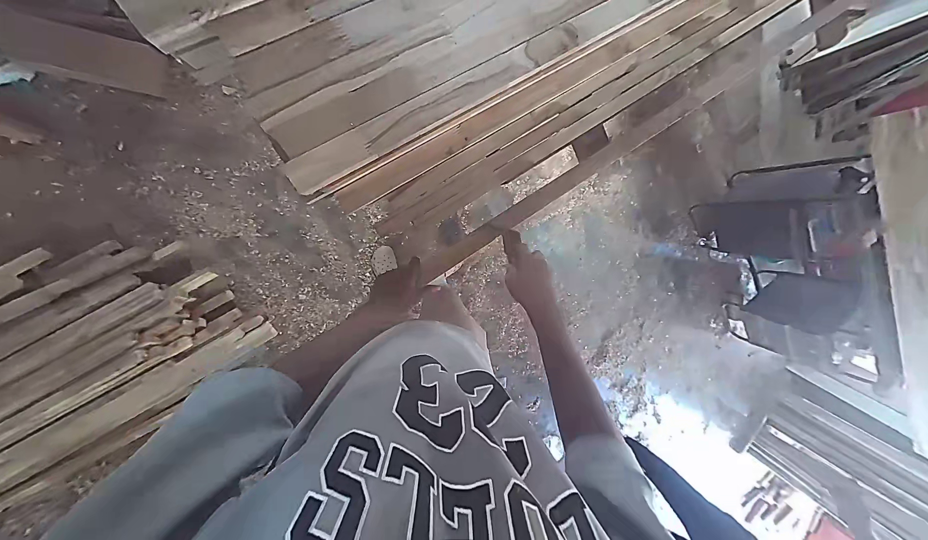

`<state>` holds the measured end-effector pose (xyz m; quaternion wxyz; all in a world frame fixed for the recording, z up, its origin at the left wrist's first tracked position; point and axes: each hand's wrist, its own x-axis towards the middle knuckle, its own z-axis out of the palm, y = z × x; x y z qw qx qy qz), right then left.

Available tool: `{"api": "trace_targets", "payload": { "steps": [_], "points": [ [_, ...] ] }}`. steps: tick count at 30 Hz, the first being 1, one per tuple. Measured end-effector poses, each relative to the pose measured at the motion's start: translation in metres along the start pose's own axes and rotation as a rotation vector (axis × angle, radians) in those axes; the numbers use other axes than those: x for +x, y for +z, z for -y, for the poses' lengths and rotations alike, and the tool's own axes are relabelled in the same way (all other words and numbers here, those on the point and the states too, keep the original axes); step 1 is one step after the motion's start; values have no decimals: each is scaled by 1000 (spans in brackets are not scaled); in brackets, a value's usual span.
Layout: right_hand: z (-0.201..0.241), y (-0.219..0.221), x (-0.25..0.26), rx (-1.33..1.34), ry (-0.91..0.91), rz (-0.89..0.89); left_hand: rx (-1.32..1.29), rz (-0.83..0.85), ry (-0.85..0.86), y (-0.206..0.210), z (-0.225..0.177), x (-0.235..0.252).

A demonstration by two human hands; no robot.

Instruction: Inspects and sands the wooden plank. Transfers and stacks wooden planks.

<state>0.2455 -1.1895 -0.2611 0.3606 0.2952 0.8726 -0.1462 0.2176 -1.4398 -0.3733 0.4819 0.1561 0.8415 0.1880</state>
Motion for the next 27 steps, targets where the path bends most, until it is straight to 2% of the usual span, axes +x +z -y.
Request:
{"api": "trace_targets", "payload": {
  "steps": [4,8,10,12,14,16,18,20,23,25,27],
  "points": [
    [16,-2,25,-9,51,7,100,-93,31,12,3,3],
    [43,25,-8,-21,-75,175,100,-100,34,12,2,2],
    [39,35,-23,-7,-128,230,99,-84,23,10,1,0],
    [15,36,-19,174,-108,270,77,-47,24,2,-1,3],
    [-19,41,-10,534,-18,294,-44,55,47,-6,9,12],
    [-47,41,-2,792,44,238,-243,191,57,-14,20,25],
    [-70,38,4,967,51,165,-343,252,42,-10,28,33],
    [-89,31,18,1093,27,122,-293,186,12,-14,20,32],
    [-115,21,45,1221,17,105,-86,69,-77,-8,10,24],
    [-134,4,72,1300,7,65,-118,144,-92,-6,15,34],
    [-156,-20,104,1269,-23,-13,-296,212,-93,1,31,45]
  ]
}}
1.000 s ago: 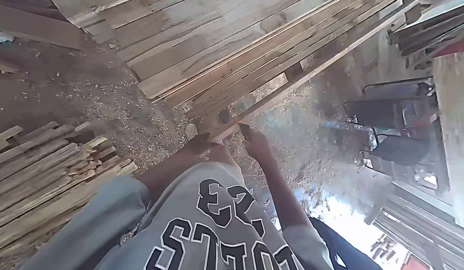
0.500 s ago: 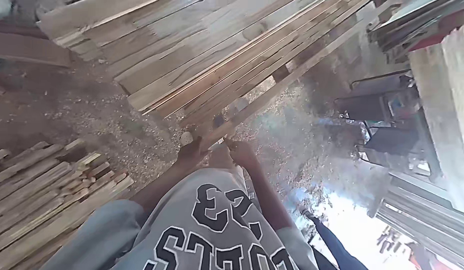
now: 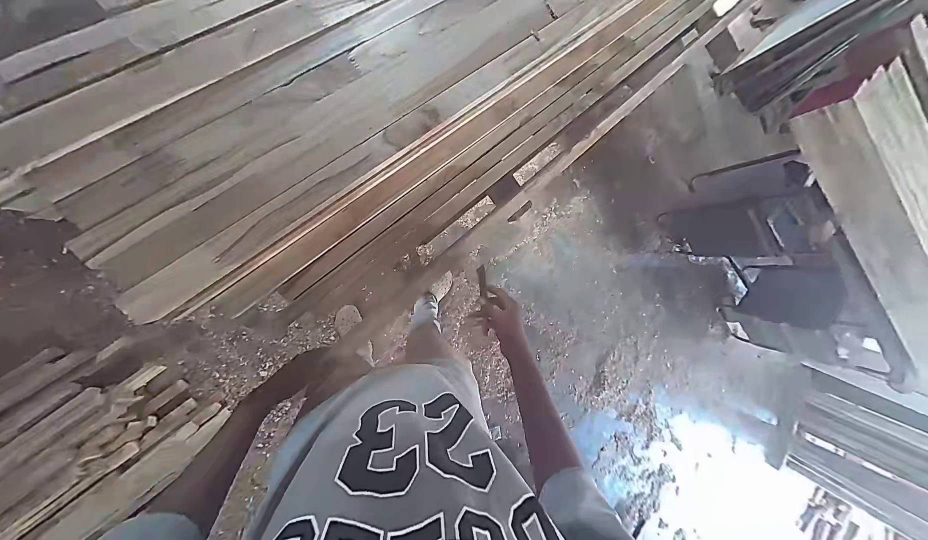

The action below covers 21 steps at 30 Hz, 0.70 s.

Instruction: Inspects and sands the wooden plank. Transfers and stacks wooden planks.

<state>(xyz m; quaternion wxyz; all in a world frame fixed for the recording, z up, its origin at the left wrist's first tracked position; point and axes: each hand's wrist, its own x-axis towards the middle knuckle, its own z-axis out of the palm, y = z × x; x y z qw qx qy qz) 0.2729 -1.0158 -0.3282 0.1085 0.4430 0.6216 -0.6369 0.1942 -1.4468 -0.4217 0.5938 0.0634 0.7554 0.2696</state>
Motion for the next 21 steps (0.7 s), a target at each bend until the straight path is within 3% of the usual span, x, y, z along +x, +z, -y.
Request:
{"api": "trace_targets", "payload": {
  "steps": [3,8,10,14,18,21],
  "points": [
    [23,-49,61,-223,-168,-82,-121,62,-61,-4,-3,5],
    [74,-112,156,-660,-453,-265,-93,48,-83,-2,-26,17],
    [86,-122,185,-805,-466,-301,-90,35,-86,-1,-47,19],
    [102,-144,184,-1213,-210,-241,-25,-53,-128,3,-64,21],
    [138,-166,177,-974,-211,-253,125,-190,-198,20,-76,8],
    [162,-150,182,-731,-150,-93,195,-254,-261,28,-89,3]
  ]
}}
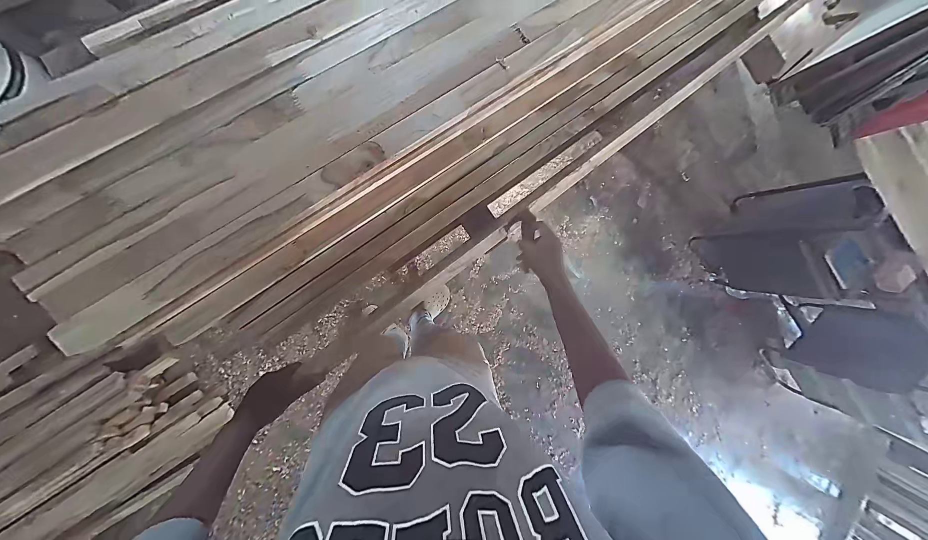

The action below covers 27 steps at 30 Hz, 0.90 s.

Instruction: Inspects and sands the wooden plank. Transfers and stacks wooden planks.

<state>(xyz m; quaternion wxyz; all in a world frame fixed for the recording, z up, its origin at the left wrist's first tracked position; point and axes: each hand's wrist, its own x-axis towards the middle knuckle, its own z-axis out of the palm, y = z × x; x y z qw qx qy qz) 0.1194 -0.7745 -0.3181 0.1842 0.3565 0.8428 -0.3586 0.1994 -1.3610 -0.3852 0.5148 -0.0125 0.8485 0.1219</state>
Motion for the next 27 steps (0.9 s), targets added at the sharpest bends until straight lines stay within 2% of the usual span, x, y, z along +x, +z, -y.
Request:
{"api": "trace_targets", "payload": {
  "steps": [4,7,11,16,20,24,27],
  "points": [
    [13,32,-54,82,-1,345,63,-52,-63,0,-10,-7],
    [-20,52,-73,422,34,485,210,-192,-163,-3,-22,-14],
    [-45,44,-65,660,125,269,202,-328,-145,4,-18,-4],
    [-69,25,-23,650,34,-38,121,-296,-94,11,-13,-3],
    [-71,9,26,469,-92,-216,-8,-183,7,13,-1,-11],
    [-64,23,61,350,-227,-297,-110,-8,69,-3,9,-10],
    [-62,33,59,26,-137,-275,-90,90,31,-9,11,-1]
  ]
}}
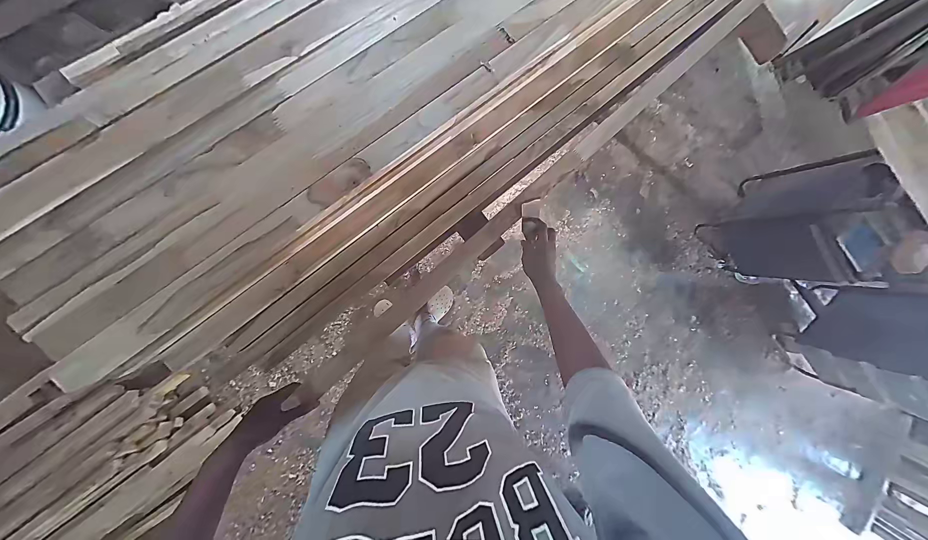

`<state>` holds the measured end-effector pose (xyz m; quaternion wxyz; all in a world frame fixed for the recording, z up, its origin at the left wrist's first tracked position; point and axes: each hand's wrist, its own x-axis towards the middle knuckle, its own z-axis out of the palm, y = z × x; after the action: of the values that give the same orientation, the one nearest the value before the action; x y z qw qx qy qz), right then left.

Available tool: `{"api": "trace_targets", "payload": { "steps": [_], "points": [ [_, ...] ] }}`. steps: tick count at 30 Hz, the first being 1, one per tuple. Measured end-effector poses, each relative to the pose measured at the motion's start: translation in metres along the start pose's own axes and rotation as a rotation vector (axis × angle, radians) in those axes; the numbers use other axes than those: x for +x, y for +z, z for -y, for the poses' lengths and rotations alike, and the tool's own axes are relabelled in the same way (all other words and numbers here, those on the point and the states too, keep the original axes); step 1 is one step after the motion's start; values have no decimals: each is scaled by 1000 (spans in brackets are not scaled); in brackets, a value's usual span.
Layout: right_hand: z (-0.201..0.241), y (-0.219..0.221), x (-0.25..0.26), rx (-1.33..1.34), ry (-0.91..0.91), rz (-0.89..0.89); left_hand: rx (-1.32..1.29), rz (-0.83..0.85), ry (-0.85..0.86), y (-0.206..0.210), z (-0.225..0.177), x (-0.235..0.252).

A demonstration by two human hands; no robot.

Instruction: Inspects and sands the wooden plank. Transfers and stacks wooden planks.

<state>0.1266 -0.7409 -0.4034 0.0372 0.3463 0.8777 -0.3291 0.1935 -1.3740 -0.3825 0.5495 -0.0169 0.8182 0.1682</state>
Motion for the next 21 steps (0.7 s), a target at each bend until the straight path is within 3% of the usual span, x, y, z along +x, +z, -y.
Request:
{"api": "trace_targets", "payload": {
  "steps": [4,7,10,13,17,21],
  "points": [
    [7,-28,4,-229,79,-17,-12,-4,0,0,3,6],
    [46,-62,25,-248,79,21,33,-25,-4,-1,3,3],
    [100,-80,27,-419,135,216,50,-25,-10,2,4,4],
    [131,-60,-15,-407,122,370,13,-5,12,-2,-1,2],
    [138,-42,-57,-385,111,505,-90,-66,139,-5,-41,5],
    [91,-68,-47,-102,280,533,-65,-106,261,-8,-129,27]
  ]
}}
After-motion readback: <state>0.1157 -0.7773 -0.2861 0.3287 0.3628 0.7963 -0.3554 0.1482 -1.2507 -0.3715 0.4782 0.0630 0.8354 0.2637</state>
